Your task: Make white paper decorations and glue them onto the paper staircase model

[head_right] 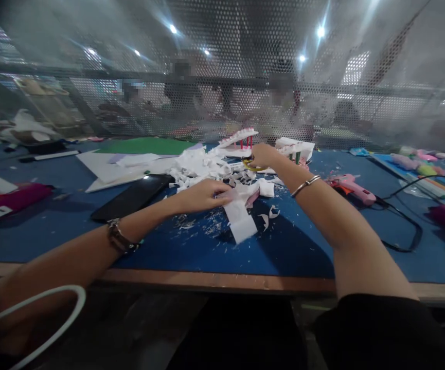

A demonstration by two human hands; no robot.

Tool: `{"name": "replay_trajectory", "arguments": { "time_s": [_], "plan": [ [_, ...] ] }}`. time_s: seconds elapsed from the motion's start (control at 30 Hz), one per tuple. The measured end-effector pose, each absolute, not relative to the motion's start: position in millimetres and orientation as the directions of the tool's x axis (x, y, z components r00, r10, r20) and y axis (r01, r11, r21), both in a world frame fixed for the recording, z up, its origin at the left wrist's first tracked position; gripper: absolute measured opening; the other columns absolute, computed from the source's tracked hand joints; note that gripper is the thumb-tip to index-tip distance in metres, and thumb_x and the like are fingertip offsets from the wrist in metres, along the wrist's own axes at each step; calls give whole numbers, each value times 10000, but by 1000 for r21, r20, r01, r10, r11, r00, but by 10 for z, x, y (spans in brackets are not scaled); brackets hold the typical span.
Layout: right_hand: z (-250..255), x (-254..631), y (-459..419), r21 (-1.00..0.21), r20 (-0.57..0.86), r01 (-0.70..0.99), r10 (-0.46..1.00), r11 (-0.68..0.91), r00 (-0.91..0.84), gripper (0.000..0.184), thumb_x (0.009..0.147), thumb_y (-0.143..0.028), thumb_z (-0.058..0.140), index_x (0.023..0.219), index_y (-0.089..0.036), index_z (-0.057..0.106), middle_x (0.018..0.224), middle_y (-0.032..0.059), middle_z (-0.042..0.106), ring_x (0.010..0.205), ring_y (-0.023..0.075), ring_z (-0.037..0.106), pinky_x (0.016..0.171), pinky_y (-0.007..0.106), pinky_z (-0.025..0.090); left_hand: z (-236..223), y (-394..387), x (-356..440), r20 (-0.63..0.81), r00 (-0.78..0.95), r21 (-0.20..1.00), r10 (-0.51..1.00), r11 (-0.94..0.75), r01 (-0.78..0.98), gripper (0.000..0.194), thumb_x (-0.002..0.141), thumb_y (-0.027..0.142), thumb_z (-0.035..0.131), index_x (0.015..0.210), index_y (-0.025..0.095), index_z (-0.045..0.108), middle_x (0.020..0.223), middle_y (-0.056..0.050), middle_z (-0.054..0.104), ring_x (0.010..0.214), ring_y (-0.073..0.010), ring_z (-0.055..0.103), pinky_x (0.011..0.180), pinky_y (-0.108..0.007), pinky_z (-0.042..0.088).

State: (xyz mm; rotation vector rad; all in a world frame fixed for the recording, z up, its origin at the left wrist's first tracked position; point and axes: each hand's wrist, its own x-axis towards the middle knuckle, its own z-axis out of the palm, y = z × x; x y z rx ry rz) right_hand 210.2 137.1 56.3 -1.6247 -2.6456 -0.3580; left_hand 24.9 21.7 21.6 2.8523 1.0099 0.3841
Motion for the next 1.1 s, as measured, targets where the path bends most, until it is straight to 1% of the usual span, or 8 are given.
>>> {"name": "replay_trajectory", "arguments": {
  "time_s": [0.13,0.33,0.4,0.57,0.7,0.8,0.93,1.1],
  "plan": [
    [428,2002,1476,128,59,853,854,507,-517,289,812,-358,557,969,-120,601,976,76,626,904,179,582,800,329,445,227,178,173,263,664,246,700,-714,656,233,811,330,470,738,143,587,634,-24,567,572,-108,492,535,-225,332],
    [609,2103,954,-85,166,802,802,591,-573,489,914,-455,247,1124,-117,531,1028,118,628,920,184,574,767,277,409,302,-71,205,319,497,700,807,-554,450,372,840,304,464,1185,166,457,660,14,603,555,-101,597,593,-221,473],
    [626,2178,629,-382,157,647,736,660,-658,576,924,-466,57,1296,-135,346,1020,103,622,861,141,585,717,240,430,316,-160,264,394,446,714,804,-573,403,403,846,285,461,1237,191,427,636,31,597,509,-88,591,582,-213,485],
    [557,2420,-29,-656,69,494,697,570,-714,552,825,-400,510,1293,-165,333,777,22,585,632,109,519,520,202,384,348,-326,375,497,377,684,781,-620,383,270,851,265,436,1040,175,607,935,-27,663,576,-77,621,555,-183,488],
    [578,2730,-260,-713,61,498,750,494,-658,380,826,-339,530,1173,-215,437,580,-62,478,448,48,379,400,164,259,341,-447,359,476,511,559,715,-695,452,302,824,176,470,1094,173,604,768,0,696,679,-94,642,660,-175,481],
    [535,2967,-351,-716,-64,561,761,416,-646,301,812,-399,538,1047,-218,488,505,-86,422,396,34,298,363,163,182,262,-536,338,402,750,283,525,-851,444,326,827,147,473,1136,169,576,911,-28,700,798,-109,637,714,-179,457],
    [357,3108,-400,-700,-215,610,705,371,-676,269,815,-408,516,994,-207,513,575,-66,486,447,40,347,404,162,243,162,-621,381,301,890,-133,342,-909,394,327,899,136,327,1089,157,592,920,-69,684,796,-157,613,704,-244,420],
    [243,3050,-381,-497,-148,664,700,558,-698,229,806,-335,523,995,-212,563,734,-13,590,633,99,505,574,211,359,153,-651,468,287,945,-316,159,-915,251,252,901,181,374,927,171,625,920,-76,661,766,-174,576,671,-286,361]
  ]
}}
